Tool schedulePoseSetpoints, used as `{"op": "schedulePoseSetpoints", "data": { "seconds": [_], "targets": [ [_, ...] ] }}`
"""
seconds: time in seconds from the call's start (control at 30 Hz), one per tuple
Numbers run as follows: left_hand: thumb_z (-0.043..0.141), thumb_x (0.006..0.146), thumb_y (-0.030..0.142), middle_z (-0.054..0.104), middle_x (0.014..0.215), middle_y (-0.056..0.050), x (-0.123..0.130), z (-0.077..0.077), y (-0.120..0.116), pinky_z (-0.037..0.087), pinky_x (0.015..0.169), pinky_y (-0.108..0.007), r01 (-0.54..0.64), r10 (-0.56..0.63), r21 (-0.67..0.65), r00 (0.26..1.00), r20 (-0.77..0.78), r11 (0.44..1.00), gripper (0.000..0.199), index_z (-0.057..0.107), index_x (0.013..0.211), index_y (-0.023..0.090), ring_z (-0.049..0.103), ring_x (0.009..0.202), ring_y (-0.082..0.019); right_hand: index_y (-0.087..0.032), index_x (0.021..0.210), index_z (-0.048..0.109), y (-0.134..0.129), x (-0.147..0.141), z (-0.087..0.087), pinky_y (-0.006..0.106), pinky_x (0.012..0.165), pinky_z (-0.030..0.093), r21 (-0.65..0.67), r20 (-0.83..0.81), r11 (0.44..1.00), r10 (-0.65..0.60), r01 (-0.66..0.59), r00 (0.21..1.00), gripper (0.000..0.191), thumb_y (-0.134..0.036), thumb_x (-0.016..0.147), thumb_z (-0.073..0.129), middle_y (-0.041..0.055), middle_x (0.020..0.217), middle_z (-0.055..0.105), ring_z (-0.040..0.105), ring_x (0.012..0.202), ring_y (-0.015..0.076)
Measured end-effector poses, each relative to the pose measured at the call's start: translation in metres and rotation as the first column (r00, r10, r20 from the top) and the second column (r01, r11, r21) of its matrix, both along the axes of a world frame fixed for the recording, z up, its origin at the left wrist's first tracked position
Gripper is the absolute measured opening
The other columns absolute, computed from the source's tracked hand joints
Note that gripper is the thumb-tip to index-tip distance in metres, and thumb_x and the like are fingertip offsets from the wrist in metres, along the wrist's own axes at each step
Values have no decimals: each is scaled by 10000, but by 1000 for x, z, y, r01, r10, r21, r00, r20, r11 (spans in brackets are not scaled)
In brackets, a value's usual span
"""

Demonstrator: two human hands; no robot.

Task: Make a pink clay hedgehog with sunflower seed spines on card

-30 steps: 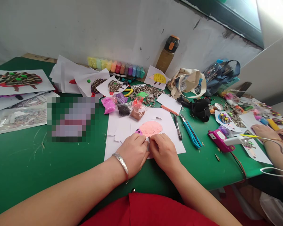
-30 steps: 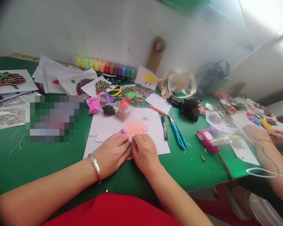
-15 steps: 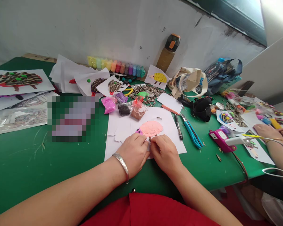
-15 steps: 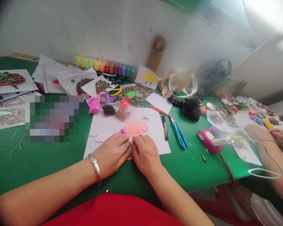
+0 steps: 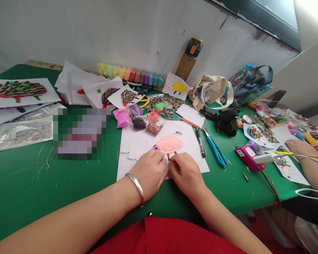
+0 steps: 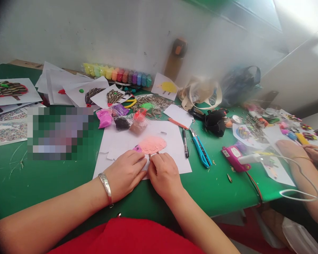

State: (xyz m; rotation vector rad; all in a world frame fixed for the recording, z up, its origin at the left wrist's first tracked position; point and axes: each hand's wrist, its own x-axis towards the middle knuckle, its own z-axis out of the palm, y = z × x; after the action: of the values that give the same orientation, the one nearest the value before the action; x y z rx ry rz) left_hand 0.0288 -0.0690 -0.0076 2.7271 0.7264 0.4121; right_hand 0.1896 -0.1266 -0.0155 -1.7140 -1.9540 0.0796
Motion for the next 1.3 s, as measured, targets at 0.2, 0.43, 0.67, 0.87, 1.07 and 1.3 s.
{"op": "schedulePoseSetpoints", "data": {
  "seconds": [0.2,0.43,0.67,0.87,1.07,1.3],
  "targets": [
    [502,896,219,582,987,-118,0,0,0,493,855,-455,-8,8,-19,1000,7,1000,172,589,1011,126,515,944,-261,-210,798,552,-1,5,0,301,663,415,18,-104,996,-82,84,991,138,-130,872,467,23,747,604,523,711,170],
    [511,891,212,577,993,-116,1,0,0,489,851,-463,-27,27,-28,1000,-7,999,144,600,967,129,504,929,-261,-206,790,551,0,6,-2,304,668,410,-27,-73,998,-56,54,996,138,-130,871,469,22,731,597,526,719,175],
    [541,882,223,578,1050,-119,2,-1,-1,491,851,-457,-46,47,-36,999,5,998,262,583,1125,134,512,952,-265,-201,779,549,0,6,-1,302,654,404,-33,-81,998,-52,49,995,135,-133,869,475,17,705,576,514,699,171],
    [536,894,268,573,1090,-125,3,-4,-1,484,868,-477,-50,50,9,998,-27,999,358,560,1230,148,507,991,-285,-203,800,571,-4,14,8,287,671,416,27,-166,991,-123,129,979,116,-138,864,499,5,738,600,524,703,150],
    [520,906,276,567,1121,-129,3,-3,-1,478,886,-476,-50,51,17,997,-53,999,382,546,1266,153,497,1015,-290,-216,795,583,-12,33,9,267,650,405,-30,-212,975,-223,222,952,81,-169,849,545,-27,716,598,519,671,130],
    [502,915,274,576,1113,-123,4,-2,-2,474,890,-483,-51,53,17,995,-80,999,352,571,1239,155,490,1006,-289,-210,831,606,-10,32,2,262,655,419,-126,-257,976,-207,179,944,77,-189,856,536,-12,762,627,550,686,133]
  ]
}}
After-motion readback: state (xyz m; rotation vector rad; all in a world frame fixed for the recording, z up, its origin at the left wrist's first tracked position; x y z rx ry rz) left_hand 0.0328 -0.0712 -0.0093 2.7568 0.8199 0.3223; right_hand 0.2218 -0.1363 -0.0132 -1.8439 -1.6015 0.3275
